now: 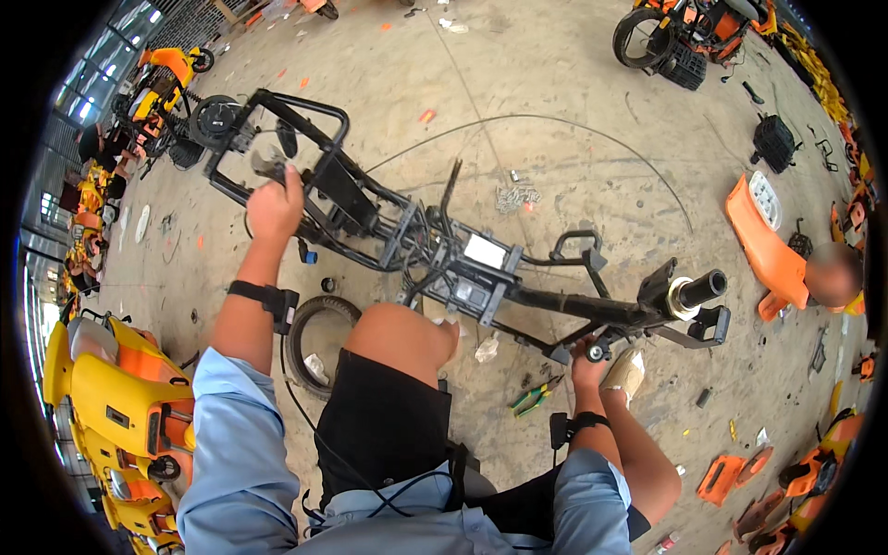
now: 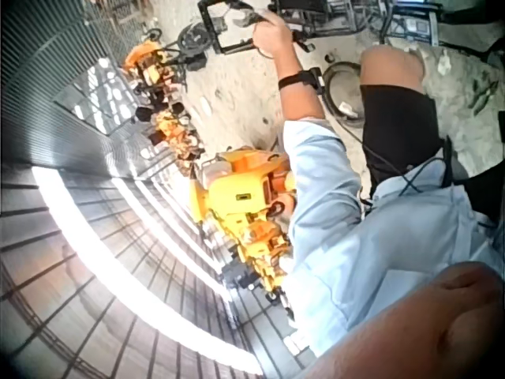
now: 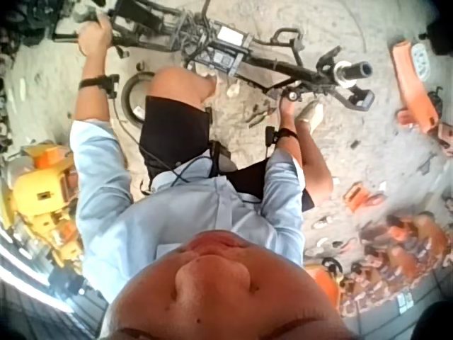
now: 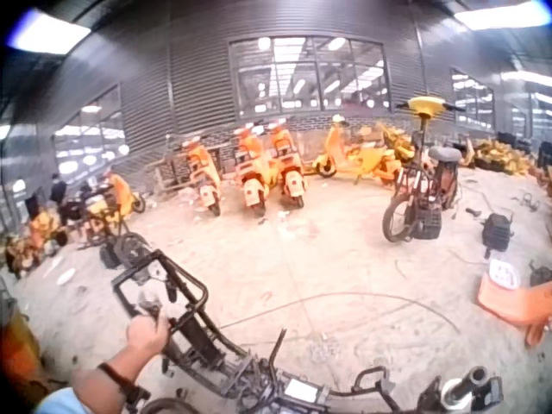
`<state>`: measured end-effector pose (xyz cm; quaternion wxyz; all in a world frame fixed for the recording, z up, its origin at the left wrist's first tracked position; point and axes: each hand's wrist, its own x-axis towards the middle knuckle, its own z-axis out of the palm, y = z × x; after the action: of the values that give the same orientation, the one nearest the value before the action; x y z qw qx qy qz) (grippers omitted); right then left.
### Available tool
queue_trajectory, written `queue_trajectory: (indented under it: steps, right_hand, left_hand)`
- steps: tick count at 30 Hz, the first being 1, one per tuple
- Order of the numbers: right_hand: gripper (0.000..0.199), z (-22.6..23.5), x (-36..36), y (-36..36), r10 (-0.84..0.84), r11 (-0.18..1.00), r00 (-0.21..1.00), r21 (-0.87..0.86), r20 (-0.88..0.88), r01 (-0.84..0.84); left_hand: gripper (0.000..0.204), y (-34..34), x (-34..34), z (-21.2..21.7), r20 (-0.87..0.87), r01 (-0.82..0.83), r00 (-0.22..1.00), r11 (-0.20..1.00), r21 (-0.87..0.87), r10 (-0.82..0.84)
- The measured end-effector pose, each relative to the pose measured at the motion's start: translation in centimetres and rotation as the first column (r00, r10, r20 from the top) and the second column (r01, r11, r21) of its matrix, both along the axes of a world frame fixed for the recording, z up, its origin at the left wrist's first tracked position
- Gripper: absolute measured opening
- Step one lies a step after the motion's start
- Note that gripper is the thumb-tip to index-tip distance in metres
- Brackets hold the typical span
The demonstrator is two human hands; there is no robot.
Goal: The person assembles a scooter frame by using pliers to adjust fasteners, fitting a handlebar onto the steering column, and securing a mounting bracket using a wrench.
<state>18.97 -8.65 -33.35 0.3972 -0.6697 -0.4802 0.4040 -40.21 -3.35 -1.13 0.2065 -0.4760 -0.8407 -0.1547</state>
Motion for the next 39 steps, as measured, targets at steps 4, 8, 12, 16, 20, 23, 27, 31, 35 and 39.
queue_trajectory:
  steps: [4, 8, 12, 16, 20, 23, 27, 31, 35, 39]
  right_hand:
    - [0.011, -0.4, 6.5, 0.0, 0.063, 0.996, 0.974, 0.051, 0.217, -0.076]
    - [0.017, 1.1, 9.6, 0.7, 0.044, 0.996, 0.966, -0.091, 0.255, -0.021]
    - [0.017, 1.9, 10.1, 1.4, 0.052, 0.984, 0.963, -0.178, 0.263, -0.005]
    - [0.016, 2.1, 9.6, 1.9, 0.057, 0.983, 0.976, -0.185, 0.211, -0.018]
    - [0.014, 1.4, 8.8, 1.8, 0.103, 0.988, 0.943, -0.142, 0.315, -0.060]
    - [0.011, -0.5, 12.3, 2.0, 0.013, 0.971, 0.969, -0.236, 0.248, 0.047]
    - [0.013, 5.4, 8.8, 4.3, -0.111, 0.948, 0.984, -0.281, 0.140, 0.147]
    - [0.021, 5.0, 10.4, 4.5, -0.173, 0.958, 0.960, -0.190, 0.218, 0.216]
    - [0.021, 5.4, 9.0, 4.9, -0.136, 0.967, 0.933, -0.160, 0.333, 0.198]
    - [0.018, 4.5, 10.3, 4.9, -0.104, 0.967, 0.941, -0.189, 0.321, 0.171]
  left_hand:
    - [0.068, -0.3, 1.8, -4.9, 0.049, -0.009, 0.999, 1.000, 0.010, 0.009]
    - [0.046, -1.9, 3.2, -9.6, 0.231, 0.048, 0.971, 0.999, 0.022, -0.052]
    - [0.038, -0.8, 3.3, -11.6, 0.188, 0.243, 0.935, 0.931, 0.274, -0.299]
    - [0.037, 4.5, 5.0, -11.1, 0.230, 0.349, 0.844, 0.823, 0.448, -0.484]
    - [0.056, 5.7, 4.4, -13.0, -0.140, 0.284, 0.953, 0.952, 0.117, -0.267]
    - [0.067, 8.7, 5.9, -13.8, -0.186, 0.218, 0.963, 0.970, 0.112, -0.195]
    - [0.068, 8.9, 3.9, -14.1, -0.211, 0.148, 0.968, 0.988, 0.041, -0.137]
    - [0.069, 11.6, 5.3, -13.0, -0.115, 0.162, 0.980, 0.986, -0.029, -0.164]
    - [0.073, 11.2, 4.6, -13.1, -0.114, 0.093, 0.988, 0.991, -0.093, -0.103]
    - [0.073, 11.6, 5.6, -12.9, -0.096, 0.081, 0.991, 0.987, -0.138, -0.095]
